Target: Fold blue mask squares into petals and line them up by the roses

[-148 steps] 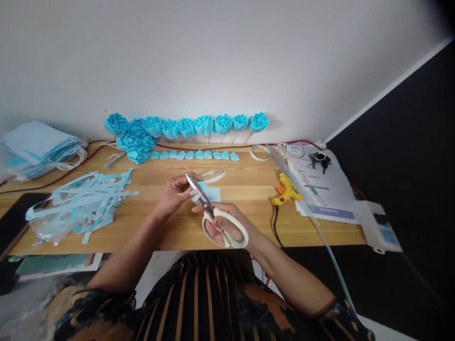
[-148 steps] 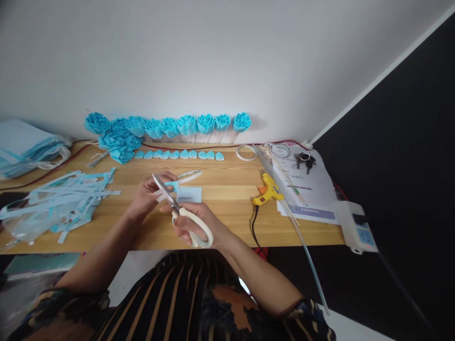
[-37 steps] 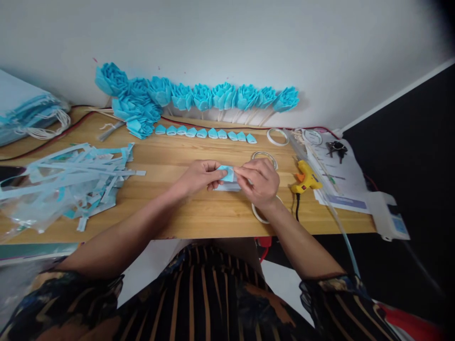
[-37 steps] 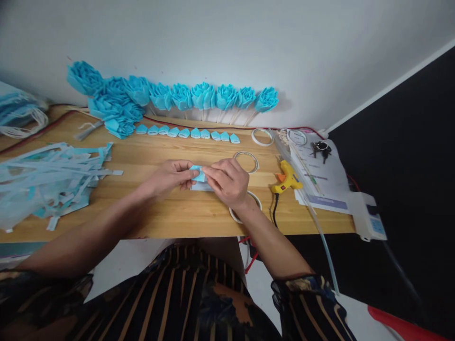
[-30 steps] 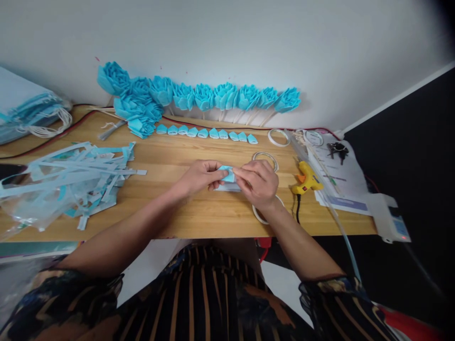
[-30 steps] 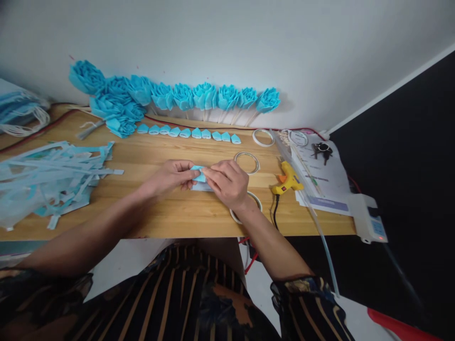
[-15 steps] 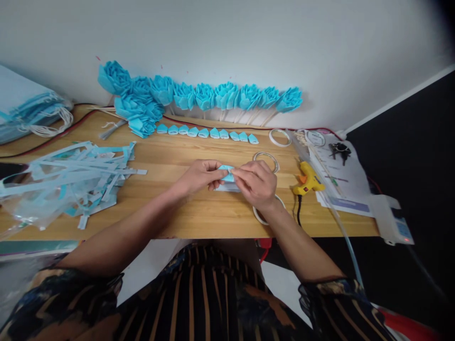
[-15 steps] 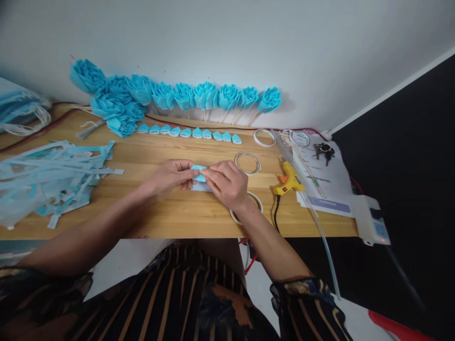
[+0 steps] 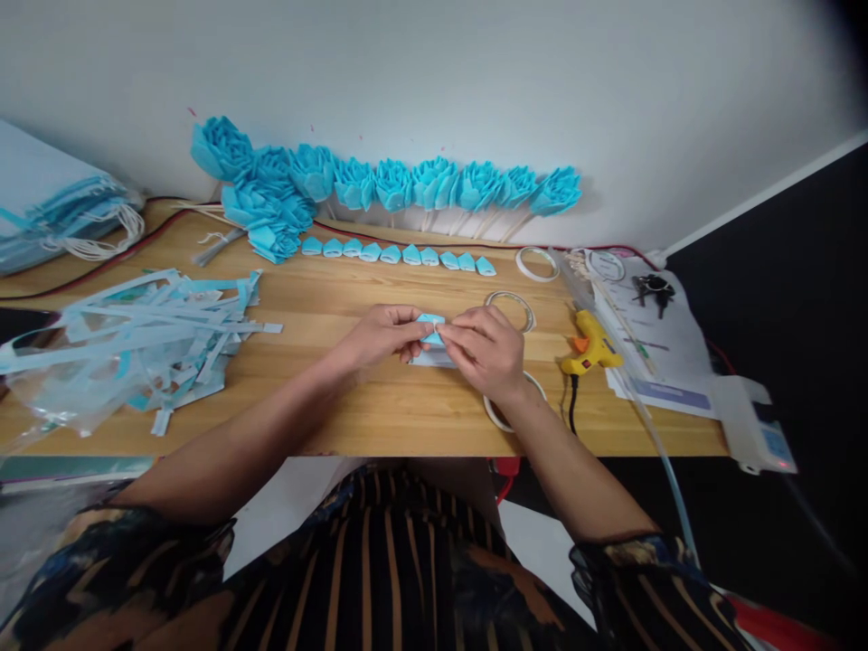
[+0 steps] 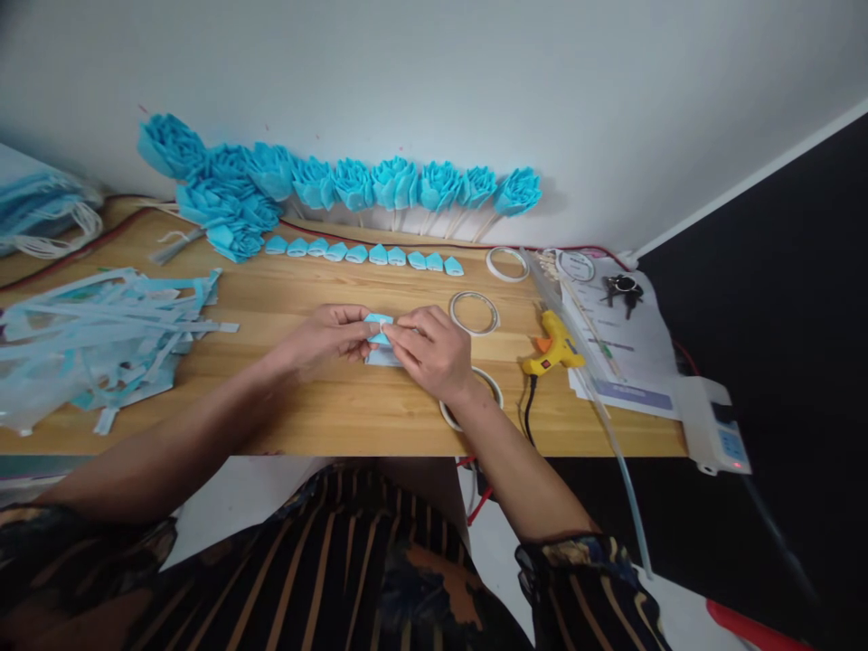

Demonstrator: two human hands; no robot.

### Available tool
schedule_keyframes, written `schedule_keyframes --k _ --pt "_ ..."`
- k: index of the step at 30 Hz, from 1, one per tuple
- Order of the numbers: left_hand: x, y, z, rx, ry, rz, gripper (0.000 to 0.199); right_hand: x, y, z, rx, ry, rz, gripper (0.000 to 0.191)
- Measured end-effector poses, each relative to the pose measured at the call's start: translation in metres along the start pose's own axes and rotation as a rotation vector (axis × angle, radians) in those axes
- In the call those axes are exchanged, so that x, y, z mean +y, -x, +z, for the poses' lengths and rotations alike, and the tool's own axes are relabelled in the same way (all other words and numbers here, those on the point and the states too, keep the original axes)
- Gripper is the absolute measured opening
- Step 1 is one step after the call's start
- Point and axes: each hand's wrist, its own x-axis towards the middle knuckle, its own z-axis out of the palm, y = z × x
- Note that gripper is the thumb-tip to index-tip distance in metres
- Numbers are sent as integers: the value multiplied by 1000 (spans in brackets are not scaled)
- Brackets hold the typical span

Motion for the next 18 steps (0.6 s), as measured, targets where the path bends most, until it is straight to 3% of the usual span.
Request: schedule_keyframes --k 7,9,12,15,18 --pt "2 -2 -2 21 -10 8 24 -5 -5 -5 -31 -99 50 24" --pt "5 -1 -2 27 -55 12 23 -8 -10 -9 6 -174 153 21" --pt "8 0 -1 26 -104 31 24 -9 -19 -17 -1 -320 426 18" --pt "9 2 1 -3 -156 47 22 -8 -27 -24 -174 -524 638 25" --pt "9 3 1 -53 -218 52 20 -7 -31 -28 -349 -682 701 33"
